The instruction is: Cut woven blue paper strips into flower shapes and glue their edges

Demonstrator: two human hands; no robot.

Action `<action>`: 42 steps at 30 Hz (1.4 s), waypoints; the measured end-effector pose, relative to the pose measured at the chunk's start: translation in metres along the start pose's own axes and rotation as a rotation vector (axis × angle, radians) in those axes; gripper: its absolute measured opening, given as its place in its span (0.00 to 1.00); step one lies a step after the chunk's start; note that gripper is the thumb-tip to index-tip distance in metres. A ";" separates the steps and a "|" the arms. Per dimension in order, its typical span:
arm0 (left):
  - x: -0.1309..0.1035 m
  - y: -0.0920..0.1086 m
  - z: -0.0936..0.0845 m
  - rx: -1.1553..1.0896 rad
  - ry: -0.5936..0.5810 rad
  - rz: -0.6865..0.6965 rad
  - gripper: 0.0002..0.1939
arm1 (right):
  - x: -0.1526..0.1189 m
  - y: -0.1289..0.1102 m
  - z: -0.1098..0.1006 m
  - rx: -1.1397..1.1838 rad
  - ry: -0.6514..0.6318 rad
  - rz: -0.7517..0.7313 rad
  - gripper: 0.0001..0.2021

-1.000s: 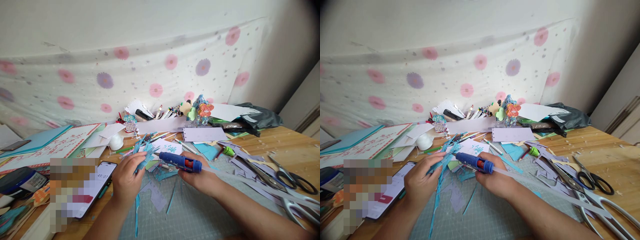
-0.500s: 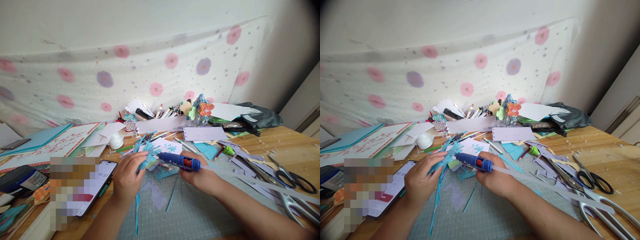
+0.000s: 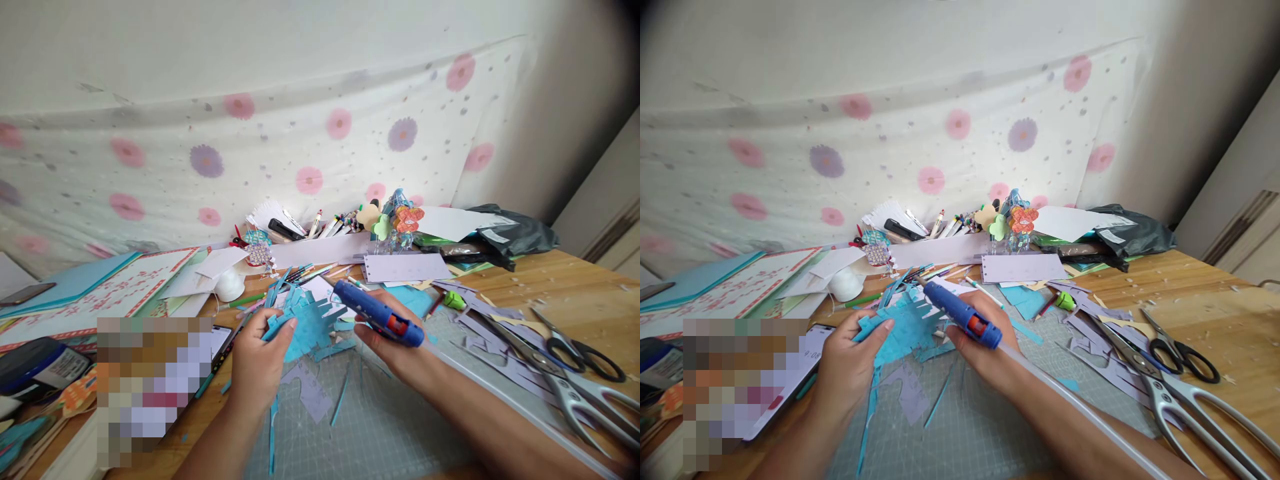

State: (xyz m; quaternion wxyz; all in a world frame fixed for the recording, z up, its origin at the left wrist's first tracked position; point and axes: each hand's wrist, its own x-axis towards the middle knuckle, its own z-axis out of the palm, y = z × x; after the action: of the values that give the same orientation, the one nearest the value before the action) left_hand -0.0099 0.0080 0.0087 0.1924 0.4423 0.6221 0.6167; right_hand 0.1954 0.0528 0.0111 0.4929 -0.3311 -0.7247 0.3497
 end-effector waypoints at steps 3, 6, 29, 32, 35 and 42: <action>-0.007 -0.001 0.007 -0.252 -0.132 -0.224 0.15 | 0.001 0.005 0.004 0.084 0.053 0.061 0.09; -0.015 0.001 0.013 -0.341 -0.226 -0.318 0.17 | 0.003 0.006 0.008 0.071 0.102 0.080 0.11; -0.034 0.019 0.025 -0.393 -0.241 -0.459 0.26 | 0.010 0.001 0.014 -0.009 0.157 0.119 0.12; -0.036 0.017 0.025 -0.334 -0.234 -0.349 0.21 | 0.010 0.001 0.017 -0.011 0.187 0.107 0.13; -0.037 0.017 0.025 -0.320 -0.238 -0.326 0.20 | 0.009 0.001 0.017 0.005 0.195 0.111 0.12; -0.024 0.014 0.018 -0.272 -0.165 -0.290 0.21 | 0.011 0.003 -0.006 0.188 0.189 0.311 0.10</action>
State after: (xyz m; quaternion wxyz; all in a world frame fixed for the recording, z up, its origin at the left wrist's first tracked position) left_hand 0.0214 -0.0021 0.0115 0.3874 0.3673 0.5725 0.6224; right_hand 0.1980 0.0643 0.0151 0.5276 -0.4227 -0.5796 0.4550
